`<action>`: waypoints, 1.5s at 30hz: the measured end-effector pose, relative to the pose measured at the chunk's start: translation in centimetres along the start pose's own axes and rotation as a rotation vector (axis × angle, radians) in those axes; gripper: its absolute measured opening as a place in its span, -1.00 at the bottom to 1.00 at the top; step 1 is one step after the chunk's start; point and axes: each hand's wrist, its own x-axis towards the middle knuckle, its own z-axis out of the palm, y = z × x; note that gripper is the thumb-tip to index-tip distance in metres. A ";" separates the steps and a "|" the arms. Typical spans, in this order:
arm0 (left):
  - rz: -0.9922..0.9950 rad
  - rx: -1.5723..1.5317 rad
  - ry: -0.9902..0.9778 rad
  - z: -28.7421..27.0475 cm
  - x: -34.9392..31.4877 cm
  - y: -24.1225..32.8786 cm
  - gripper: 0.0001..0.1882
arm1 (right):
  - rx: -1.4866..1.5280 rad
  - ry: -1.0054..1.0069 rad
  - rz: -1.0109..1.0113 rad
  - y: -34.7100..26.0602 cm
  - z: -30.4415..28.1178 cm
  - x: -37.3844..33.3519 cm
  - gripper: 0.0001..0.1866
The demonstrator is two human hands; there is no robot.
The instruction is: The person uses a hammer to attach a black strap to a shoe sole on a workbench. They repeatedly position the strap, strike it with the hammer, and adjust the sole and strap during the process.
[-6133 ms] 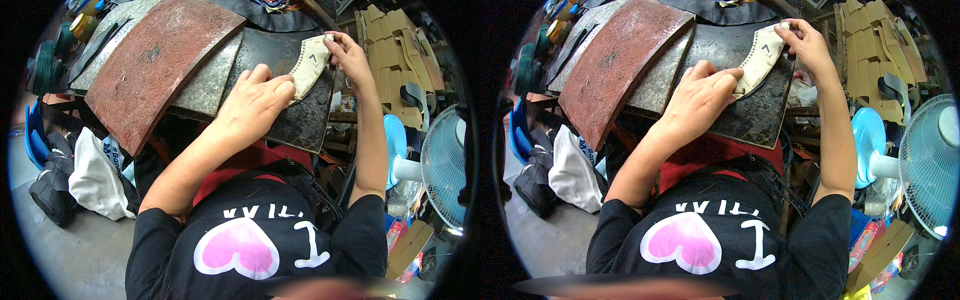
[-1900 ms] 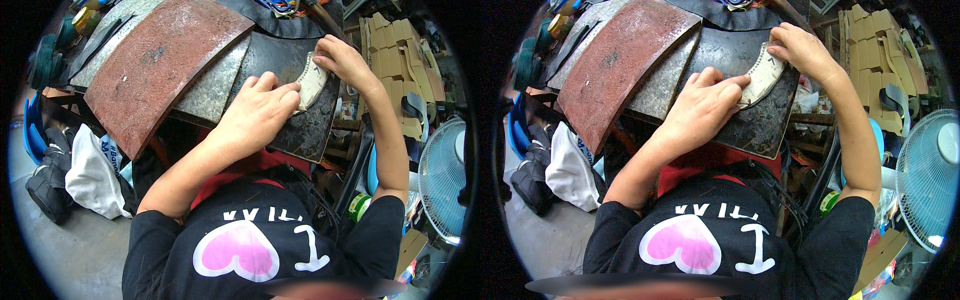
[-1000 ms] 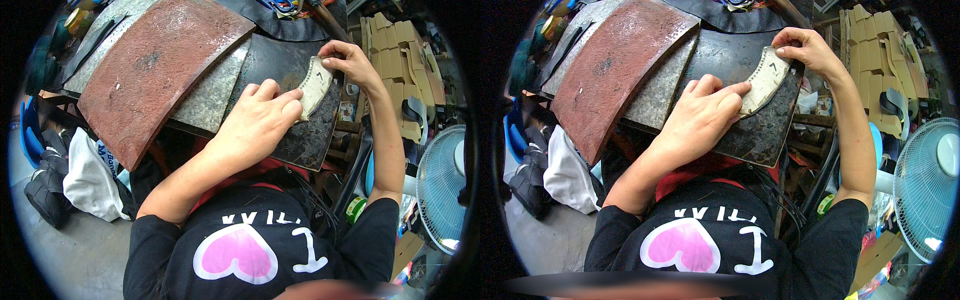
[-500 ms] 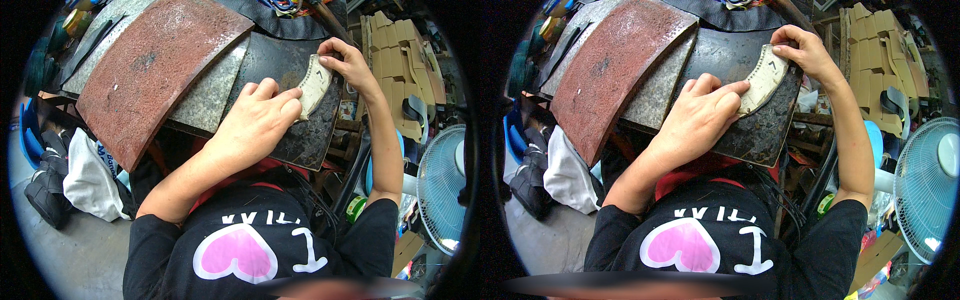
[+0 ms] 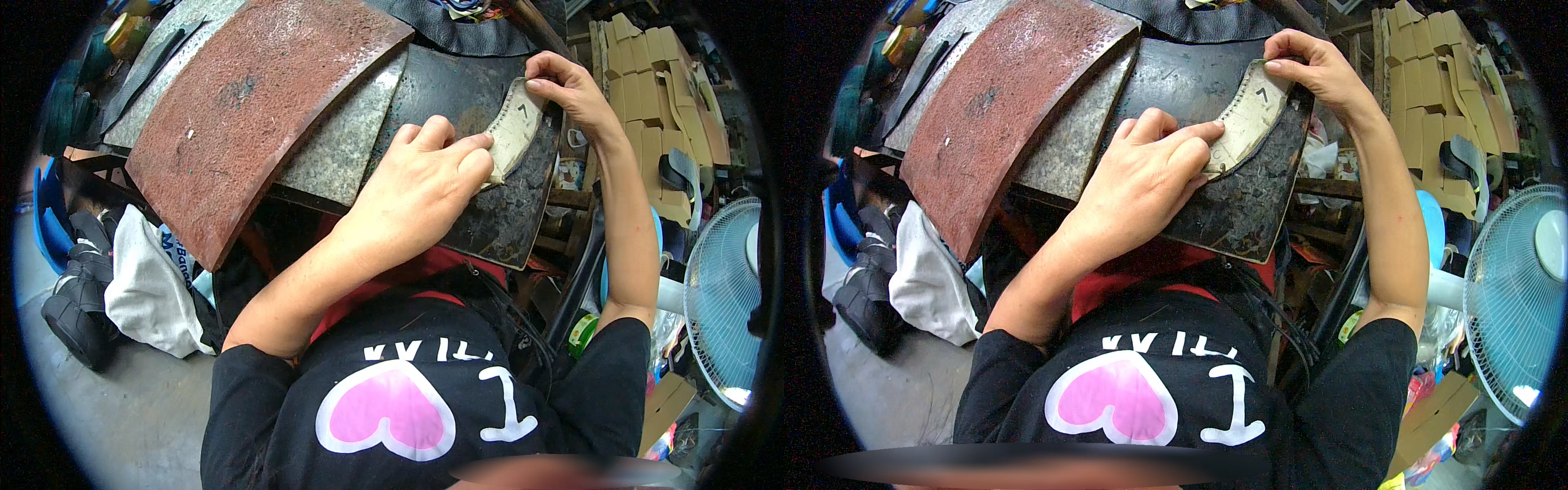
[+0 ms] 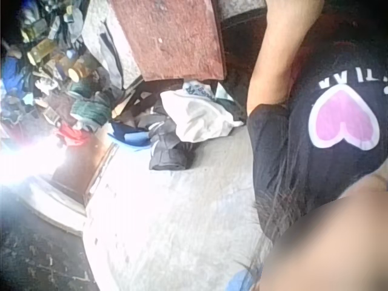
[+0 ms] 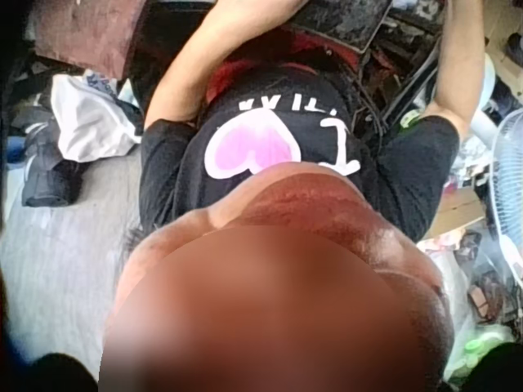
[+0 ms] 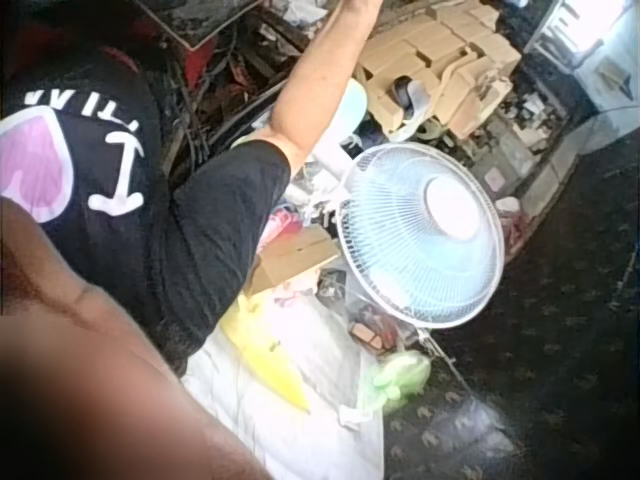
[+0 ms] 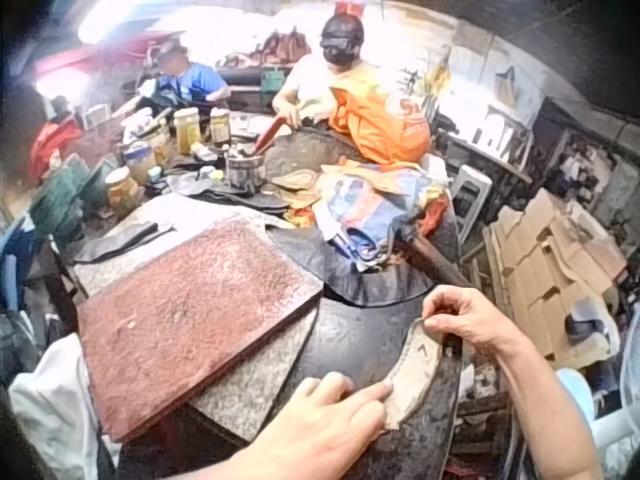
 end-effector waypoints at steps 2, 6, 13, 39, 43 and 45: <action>-0.002 0.003 0.001 0.0 0.0 0.0 -0.83 | -0.034 -0.039 -0.007 0.0 0.1 0.3 -0.87; -0.022 -0.012 0.013 0.1 0.0 0.0 -0.83 | -0.065 -0.008 0.010 0.1 0.4 0.3 -0.87; -0.030 -0.010 0.006 0.2 0.0 0.0 -0.83 | -0.017 0.017 -0.010 0.3 0.3 0.1 -0.84; -0.003 0.070 0.023 0.5 -0.3 0.2 -0.83 | -0.983 0.365 -0.424 -3.3 6.3 -4.0 -0.62; -0.006 0.189 0.040 0.7 -0.5 1.5 -0.87 | -0.951 0.322 -0.335 -3.4 6.7 -5.0 -0.47; -0.042 0.227 0.031 0.9 -1.0 2.8 -0.87 | -0.916 0.340 -0.320 -3.0 7.1 -5.2 -0.48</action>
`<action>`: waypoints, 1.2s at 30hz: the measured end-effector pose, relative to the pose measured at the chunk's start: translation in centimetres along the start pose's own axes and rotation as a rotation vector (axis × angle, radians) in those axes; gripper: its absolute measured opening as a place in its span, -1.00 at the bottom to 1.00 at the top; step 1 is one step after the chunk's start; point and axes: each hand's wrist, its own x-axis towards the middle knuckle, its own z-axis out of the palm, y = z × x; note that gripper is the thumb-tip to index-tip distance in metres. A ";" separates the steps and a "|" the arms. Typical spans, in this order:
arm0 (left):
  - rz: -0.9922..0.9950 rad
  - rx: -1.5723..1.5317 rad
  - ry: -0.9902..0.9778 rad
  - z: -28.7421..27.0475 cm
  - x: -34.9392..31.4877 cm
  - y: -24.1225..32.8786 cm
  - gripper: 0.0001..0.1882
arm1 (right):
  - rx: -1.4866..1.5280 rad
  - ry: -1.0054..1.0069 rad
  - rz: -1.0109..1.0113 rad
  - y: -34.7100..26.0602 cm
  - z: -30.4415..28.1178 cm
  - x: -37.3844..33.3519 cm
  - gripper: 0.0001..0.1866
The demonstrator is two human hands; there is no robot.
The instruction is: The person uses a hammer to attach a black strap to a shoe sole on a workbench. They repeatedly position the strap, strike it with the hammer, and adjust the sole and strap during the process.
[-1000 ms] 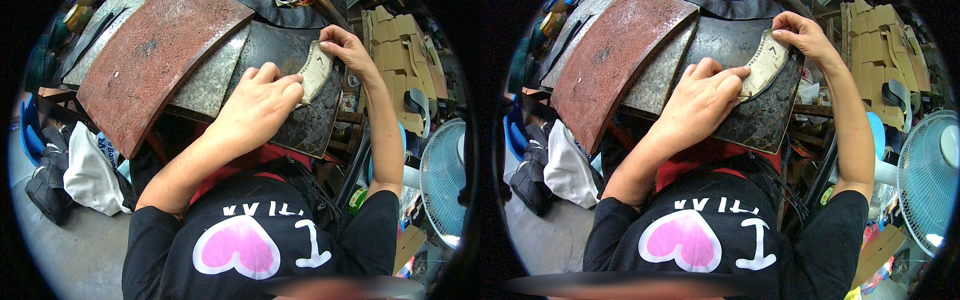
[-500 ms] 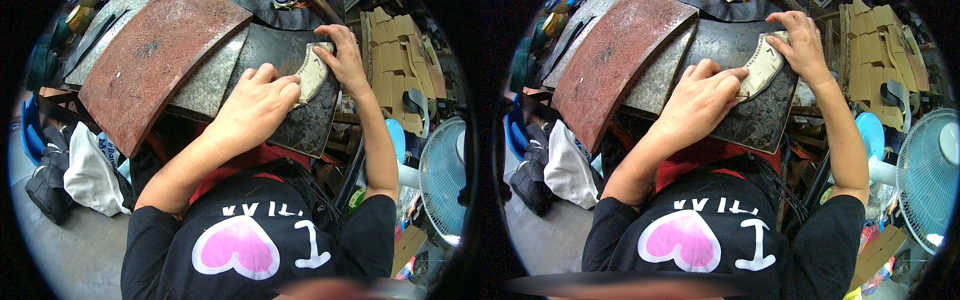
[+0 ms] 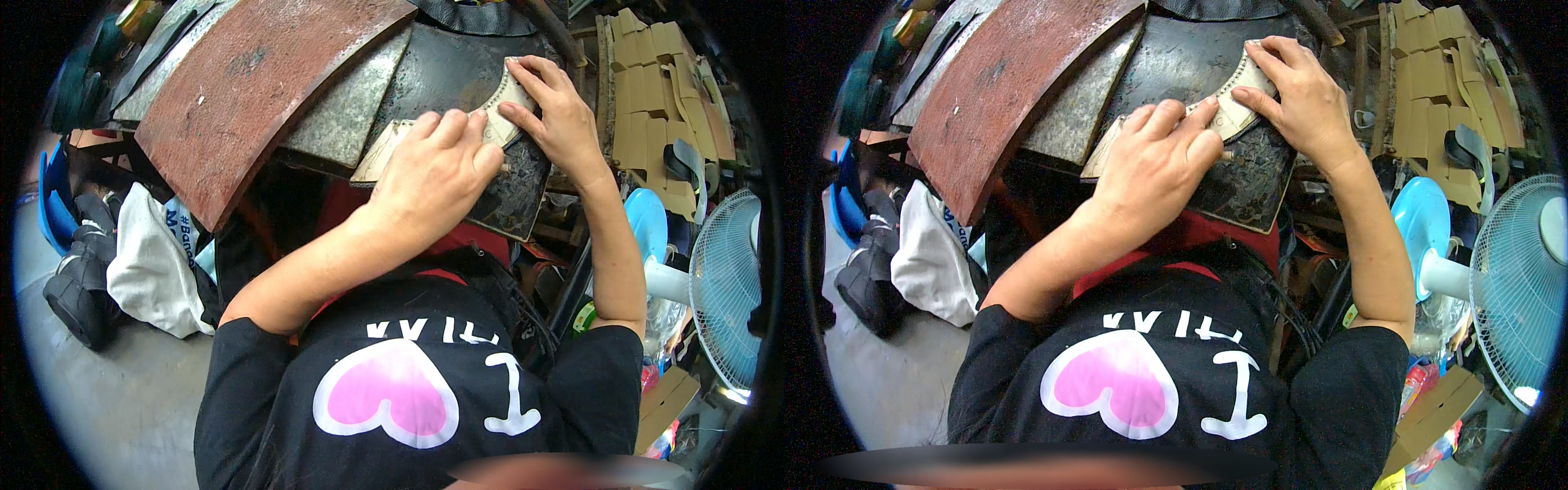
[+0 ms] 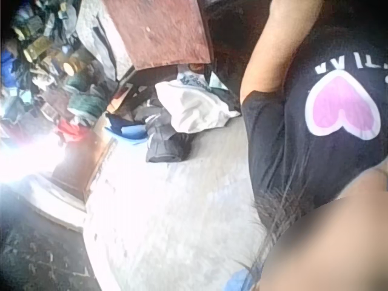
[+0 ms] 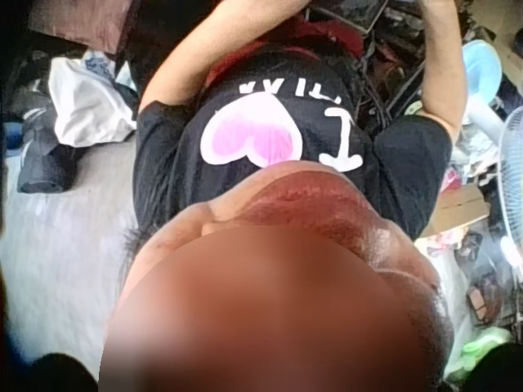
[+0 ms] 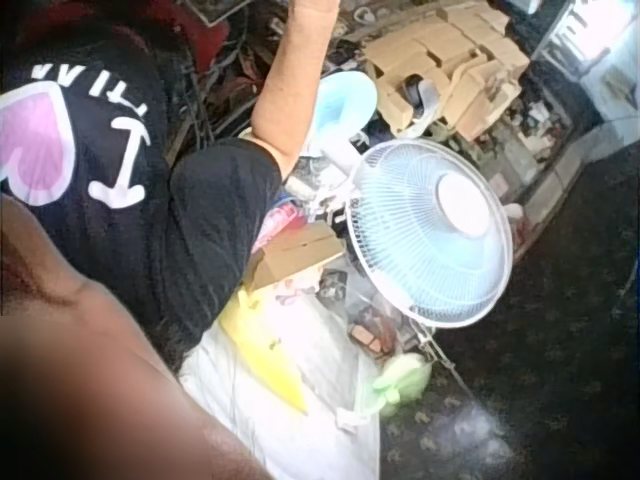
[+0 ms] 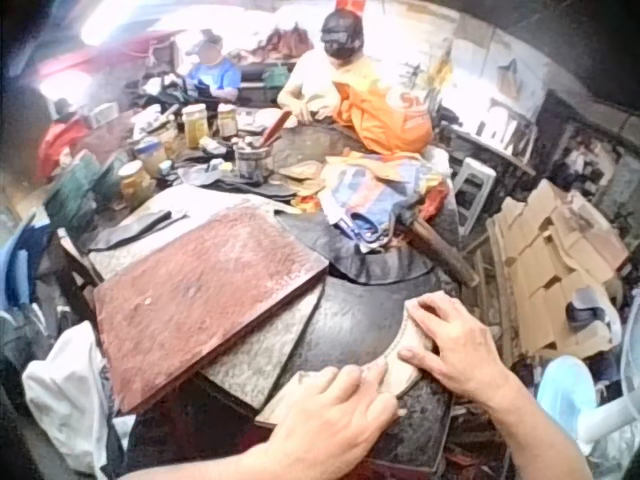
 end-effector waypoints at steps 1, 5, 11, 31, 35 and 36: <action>-0.013 0.001 0.002 -0.1 -0.4 0.5 -0.86 | -0.035 0.001 -0.003 -0.1 0.3 -0.2 -0.49; -0.035 -0.062 -0.004 -1.1 -2.1 0.9 -0.86 | -0.085 0.042 -0.020 -0.1 1.3 -0.9 -0.50; -0.114 -0.111 -0.002 -2.9 -4.9 0.7 -0.84 | -0.028 0.020 0.027 -0.2 1.5 -1.1 -0.52; -0.195 0.061 0.179 -6.1 -8.4 -0.5 -0.70 | -0.115 -0.019 -0.025 -2.9 -0.8 -1.2 -0.46; -0.087 0.058 0.257 -4.9 -9.7 -1.2 -0.66 | -0.117 -0.080 -0.031 -3.1 -1.2 -1.0 -0.40; -0.048 0.071 0.286 -4.4 -9.8 -1.4 -0.66 | -0.126 -0.088 -0.033 -3.1 -1.3 -1.0 -0.39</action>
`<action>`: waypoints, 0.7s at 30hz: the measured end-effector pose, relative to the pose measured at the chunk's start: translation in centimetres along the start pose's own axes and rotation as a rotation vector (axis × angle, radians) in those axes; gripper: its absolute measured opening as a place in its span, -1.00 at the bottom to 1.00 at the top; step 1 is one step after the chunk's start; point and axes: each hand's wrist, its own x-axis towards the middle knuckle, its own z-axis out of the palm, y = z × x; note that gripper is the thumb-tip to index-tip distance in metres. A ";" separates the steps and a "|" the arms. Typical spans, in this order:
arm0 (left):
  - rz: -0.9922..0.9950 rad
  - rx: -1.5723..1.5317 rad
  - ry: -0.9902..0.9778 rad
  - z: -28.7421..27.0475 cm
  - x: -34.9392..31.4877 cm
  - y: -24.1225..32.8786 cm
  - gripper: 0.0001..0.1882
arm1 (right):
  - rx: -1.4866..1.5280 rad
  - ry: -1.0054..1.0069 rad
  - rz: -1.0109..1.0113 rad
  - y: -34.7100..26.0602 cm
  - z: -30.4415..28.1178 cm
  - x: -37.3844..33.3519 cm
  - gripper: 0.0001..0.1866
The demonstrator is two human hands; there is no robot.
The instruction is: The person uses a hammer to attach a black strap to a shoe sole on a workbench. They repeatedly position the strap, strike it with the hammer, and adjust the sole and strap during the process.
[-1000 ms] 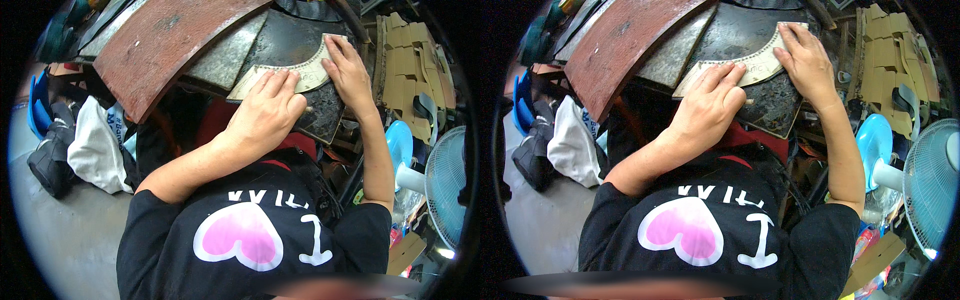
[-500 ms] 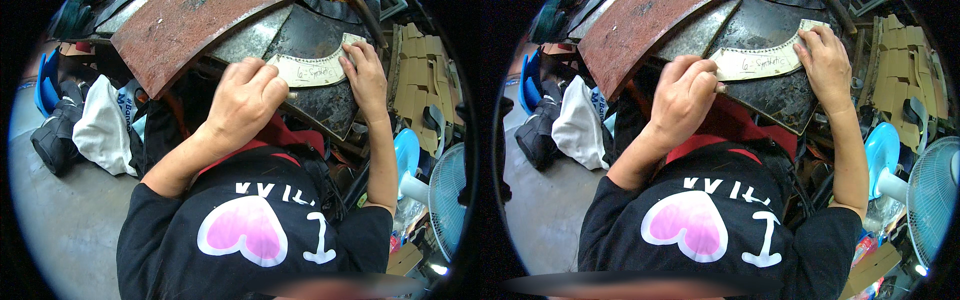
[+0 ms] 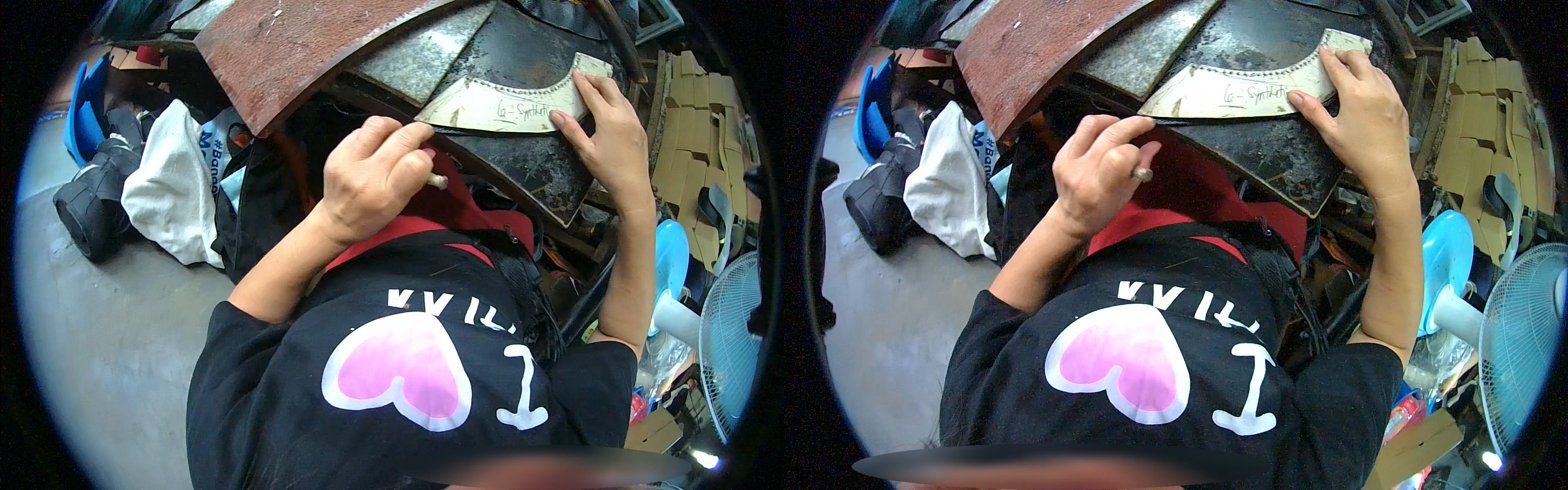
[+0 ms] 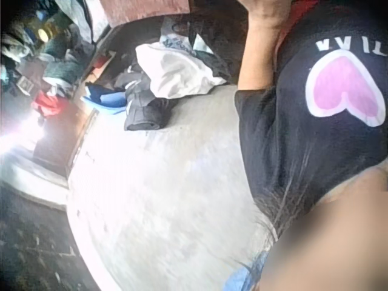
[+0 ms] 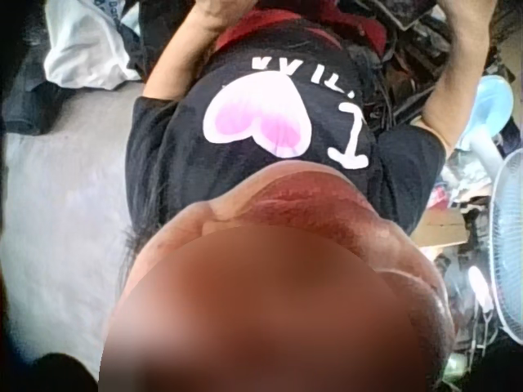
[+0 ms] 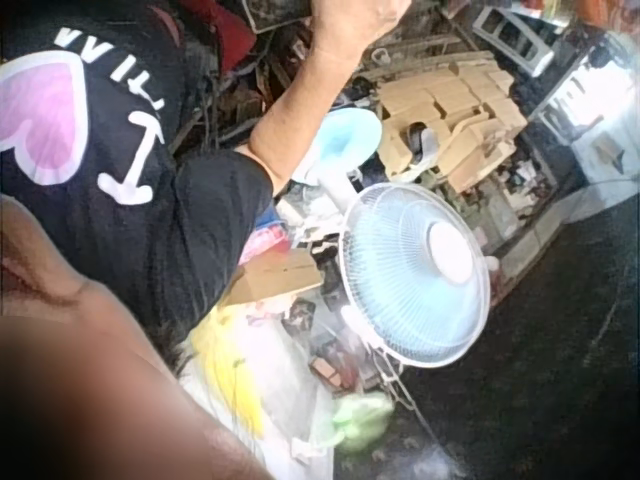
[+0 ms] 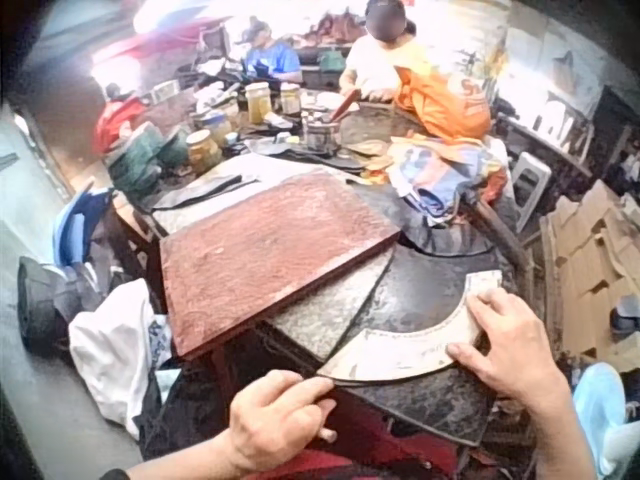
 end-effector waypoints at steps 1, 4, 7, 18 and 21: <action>0.038 0.018 0.021 0.3 -0.2 -0.2 -0.65 | 0.009 -0.019 -0.006 0.0 -0.2 0.0 -0.32; 0.080 0.016 0.033 0.9 -0.2 -0.7 -0.66 | 0.046 -0.126 0.020 0.1 -0.8 -0.1 -0.28; 0.122 0.007 0.044 0.9 -0.1 -1.2 -0.70 | 0.139 -0.146 0.026 0.2 -1.2 -0.1 -0.23; 0.089 -0.012 0.054 1.6 -0.1 -1.3 -0.80 | 0.109 -0.067 -0.030 0.1 -0.8 0.0 -0.29; 0.075 -0.019 0.048 1.3 0.0 -1.3 -0.80 | 0.106 -0.069 -0.030 0.1 -0.8 0.1 -0.30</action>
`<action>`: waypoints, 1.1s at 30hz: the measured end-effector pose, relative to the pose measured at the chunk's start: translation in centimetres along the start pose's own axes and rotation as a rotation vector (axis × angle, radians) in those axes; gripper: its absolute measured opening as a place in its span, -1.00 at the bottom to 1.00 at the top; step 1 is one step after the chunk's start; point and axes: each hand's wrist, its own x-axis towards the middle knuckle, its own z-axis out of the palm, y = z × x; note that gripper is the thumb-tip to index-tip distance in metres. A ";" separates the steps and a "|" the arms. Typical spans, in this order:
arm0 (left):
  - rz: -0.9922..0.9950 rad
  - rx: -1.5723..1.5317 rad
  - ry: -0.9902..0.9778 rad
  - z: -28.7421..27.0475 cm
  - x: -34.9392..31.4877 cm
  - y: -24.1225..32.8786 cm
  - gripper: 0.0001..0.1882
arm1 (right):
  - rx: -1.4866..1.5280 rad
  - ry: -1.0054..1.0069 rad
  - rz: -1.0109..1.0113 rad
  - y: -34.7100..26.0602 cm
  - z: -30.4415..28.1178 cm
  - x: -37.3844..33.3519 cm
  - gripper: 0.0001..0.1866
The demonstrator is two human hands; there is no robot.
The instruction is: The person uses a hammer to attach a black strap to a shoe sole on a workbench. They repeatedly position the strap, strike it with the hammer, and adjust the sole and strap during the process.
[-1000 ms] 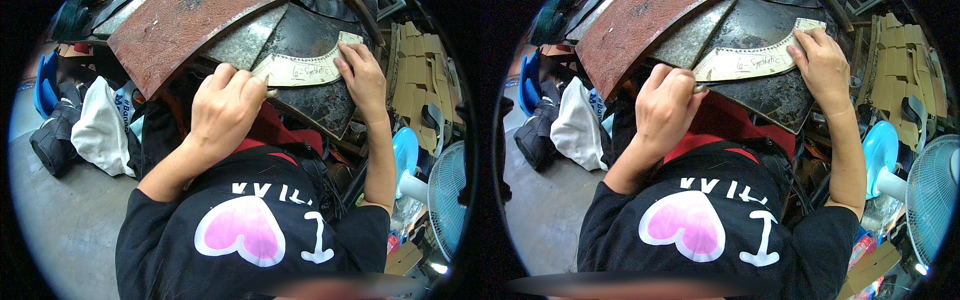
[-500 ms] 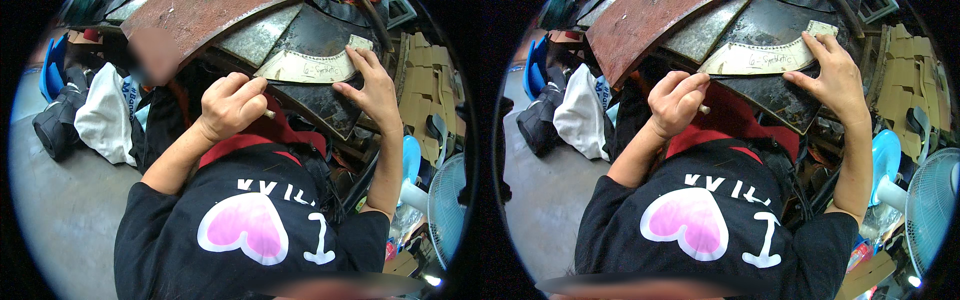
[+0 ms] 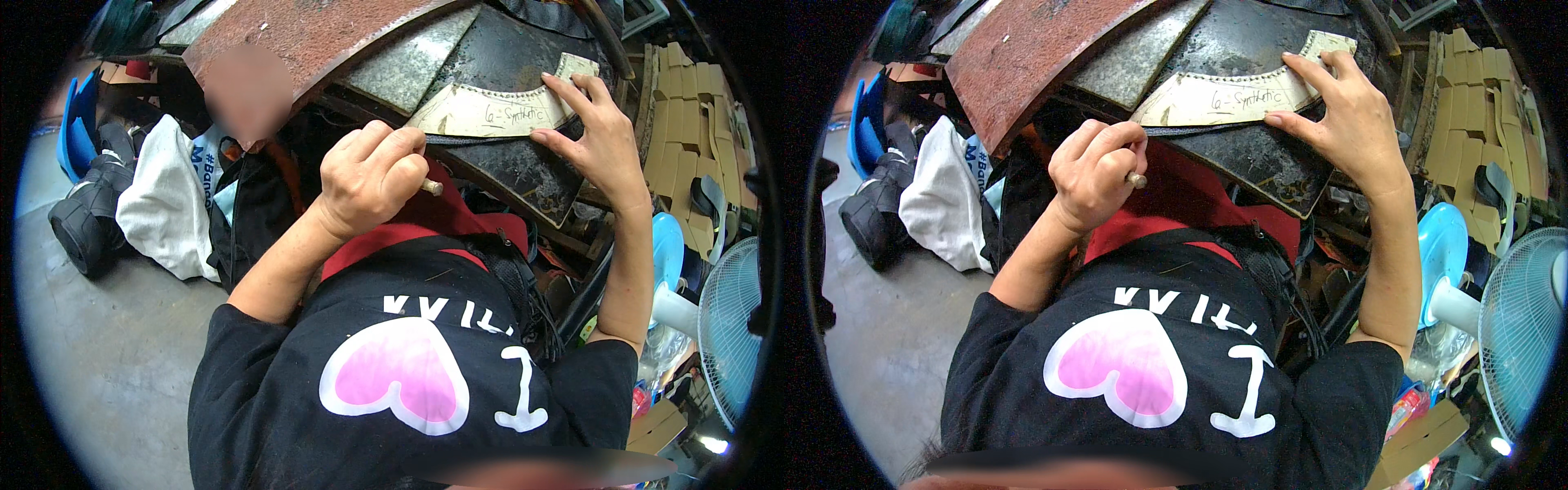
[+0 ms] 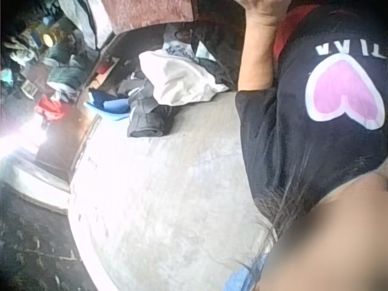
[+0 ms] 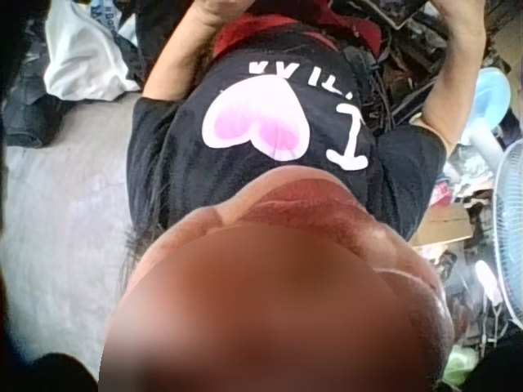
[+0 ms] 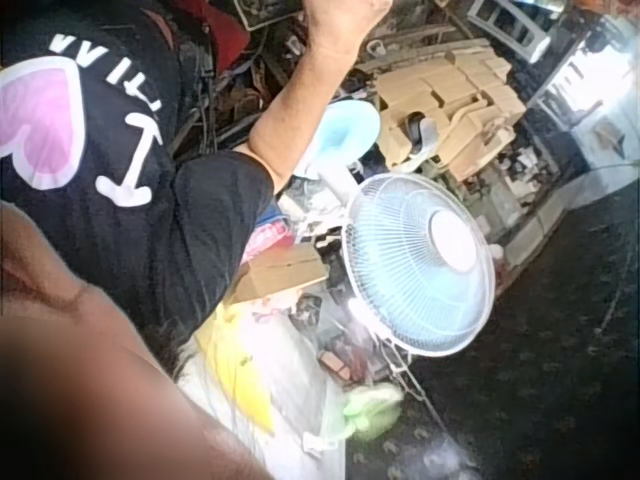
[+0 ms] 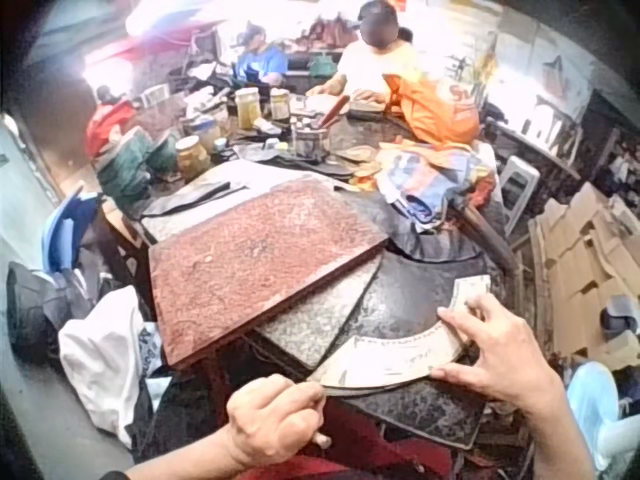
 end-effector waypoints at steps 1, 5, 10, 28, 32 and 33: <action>0.007 -0.002 0.003 0.0 0.0 0.0 -0.76 | -0.003 0.000 -0.001 0.0 0.0 0.0 -0.30; 0.011 -0.002 0.004 0.0 0.1 -0.1 -0.76 | 0.001 0.007 -0.002 -0.1 0.0 0.0 -0.31; 0.020 -0.014 0.010 0.1 0.2 -0.3 -0.76 | 0.022 0.016 -0.010 -0.5 -0.1 -0.2 -0.38; -0.180 0.060 -0.065 -0.6 1.8 1.2 -0.60 | 0.059 -0.037 0.007 -0.9 -0.2 0.0 -0.37; -0.227 0.050 -0.095 -0.3 1.7 1.7 -0.62 | 0.043 -0.024 0.003 -0.9 -0.1 -0.1 -0.37; -0.236 0.052 -0.118 -0.2 1.6 1.8 -0.63 | 0.051 -0.042 0.022 -0.9 0.0 -0.1 -0.37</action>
